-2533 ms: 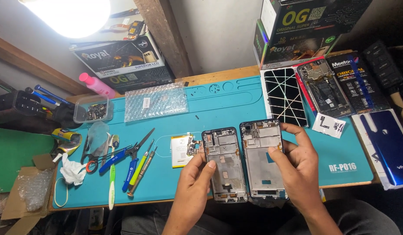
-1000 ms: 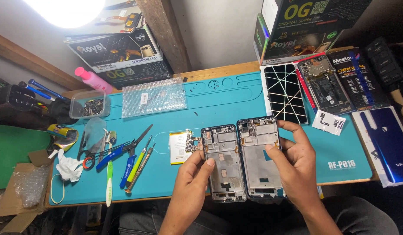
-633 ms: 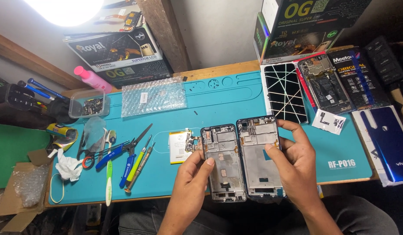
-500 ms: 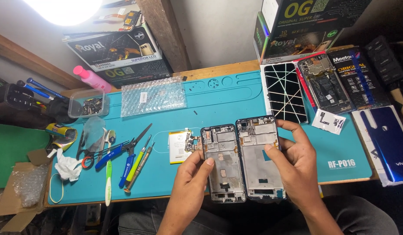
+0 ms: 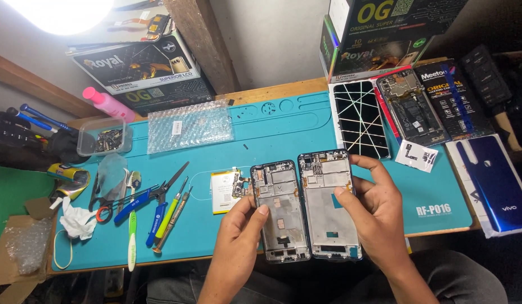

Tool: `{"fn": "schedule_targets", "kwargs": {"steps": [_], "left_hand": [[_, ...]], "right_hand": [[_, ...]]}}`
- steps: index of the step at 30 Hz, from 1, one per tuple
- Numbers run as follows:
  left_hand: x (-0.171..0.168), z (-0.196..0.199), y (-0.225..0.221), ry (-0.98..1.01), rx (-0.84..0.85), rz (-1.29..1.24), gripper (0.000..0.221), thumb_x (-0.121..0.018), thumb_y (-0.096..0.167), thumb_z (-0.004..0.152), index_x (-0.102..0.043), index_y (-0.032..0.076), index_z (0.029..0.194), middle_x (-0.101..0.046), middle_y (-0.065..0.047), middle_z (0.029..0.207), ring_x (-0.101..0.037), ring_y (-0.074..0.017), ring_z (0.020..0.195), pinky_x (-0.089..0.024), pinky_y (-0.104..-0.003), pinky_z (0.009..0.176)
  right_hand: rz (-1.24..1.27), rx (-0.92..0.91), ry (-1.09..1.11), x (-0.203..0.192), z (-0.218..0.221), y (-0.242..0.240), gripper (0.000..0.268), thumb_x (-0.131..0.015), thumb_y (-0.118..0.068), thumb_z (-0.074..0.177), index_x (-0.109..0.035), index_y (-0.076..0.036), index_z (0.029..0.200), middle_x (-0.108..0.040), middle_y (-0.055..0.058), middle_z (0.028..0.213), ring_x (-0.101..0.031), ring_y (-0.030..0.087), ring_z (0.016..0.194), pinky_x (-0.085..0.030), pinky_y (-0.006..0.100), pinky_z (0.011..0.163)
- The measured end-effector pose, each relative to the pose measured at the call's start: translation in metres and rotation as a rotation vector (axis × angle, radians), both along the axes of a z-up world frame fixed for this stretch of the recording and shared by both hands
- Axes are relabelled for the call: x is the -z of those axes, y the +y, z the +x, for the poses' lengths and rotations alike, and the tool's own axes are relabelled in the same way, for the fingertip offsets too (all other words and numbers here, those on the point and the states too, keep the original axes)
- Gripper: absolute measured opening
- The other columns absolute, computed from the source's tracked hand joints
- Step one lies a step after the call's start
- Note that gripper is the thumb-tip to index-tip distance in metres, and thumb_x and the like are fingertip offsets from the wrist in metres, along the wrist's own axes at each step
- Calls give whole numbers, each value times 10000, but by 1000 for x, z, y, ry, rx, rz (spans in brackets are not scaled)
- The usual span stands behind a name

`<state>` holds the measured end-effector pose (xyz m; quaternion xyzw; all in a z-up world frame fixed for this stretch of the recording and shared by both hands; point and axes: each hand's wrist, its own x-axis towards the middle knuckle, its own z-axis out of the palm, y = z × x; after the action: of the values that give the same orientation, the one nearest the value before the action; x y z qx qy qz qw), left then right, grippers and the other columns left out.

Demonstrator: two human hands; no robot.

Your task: Disassembling a mobile phone to access and remove the motherboard and battery for repair.

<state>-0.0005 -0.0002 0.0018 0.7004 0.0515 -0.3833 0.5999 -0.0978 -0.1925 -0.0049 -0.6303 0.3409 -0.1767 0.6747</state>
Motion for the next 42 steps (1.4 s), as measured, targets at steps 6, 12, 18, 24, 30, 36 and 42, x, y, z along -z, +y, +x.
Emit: {"fn": "schedule_targets", "kwargs": {"steps": [6,12,18,24,30,36,42], "left_hand": [[-12,8,6,-8,-85,30,239,-607,207,1066,-749,29,1139,-809,-83,1123,-609,-156,827,-539,-307,628],[-56,59,29,-204,-421,-209,218,-671,110,1034,-751,-87,1081,-784,-183,959,-681,-231,745,-609,-349,615],[-96,140,32,-346,-714,-481,212,-669,64,1023,-716,-63,1186,-741,-147,1080,-733,-239,940,-667,-348,807],[-84,218,16,-509,-759,-548,200,-737,90,987,-650,5,828,-728,-181,869,-833,-368,960,-742,-428,918],[-85,232,4,-432,-781,-442,260,-783,132,916,-694,-96,1003,-806,-328,1002,-847,-407,940,-733,-403,868],[-89,226,10,-398,-698,-387,399,-767,214,907,-711,-125,1109,-812,-317,1087,-847,-378,961,-731,-356,843],[-97,196,12,-413,-519,-156,564,-653,473,927,-737,-74,1039,-790,-208,887,-773,-247,693,-604,-276,563]], "right_hand": [[57,27,-18,1,-1,1,499,-670,-30,926,-563,-54,1414,-849,223,1147,-790,242,937,-630,359,826],[123,85,66,-15,12,16,526,-628,48,959,-560,-20,1476,-799,280,1166,-730,312,988,-564,431,860],[117,94,158,-16,21,25,540,-620,57,982,-558,-21,1513,-771,303,1201,-680,328,1036,-516,426,944],[178,123,174,-16,30,29,515,-588,102,986,-547,-10,1487,-743,335,1283,-686,353,1186,-527,428,1098],[138,96,175,-10,30,23,535,-597,84,984,-542,-15,1507,-750,317,1266,-691,354,1158,-550,471,1068],[161,69,150,-2,28,20,522,-603,67,974,-555,-14,1487,-776,314,1220,-715,348,1114,-573,475,1005],[208,54,166,-11,29,21,523,-606,65,972,-576,-29,1486,-805,309,1209,-748,359,1081,-602,485,926]]}}
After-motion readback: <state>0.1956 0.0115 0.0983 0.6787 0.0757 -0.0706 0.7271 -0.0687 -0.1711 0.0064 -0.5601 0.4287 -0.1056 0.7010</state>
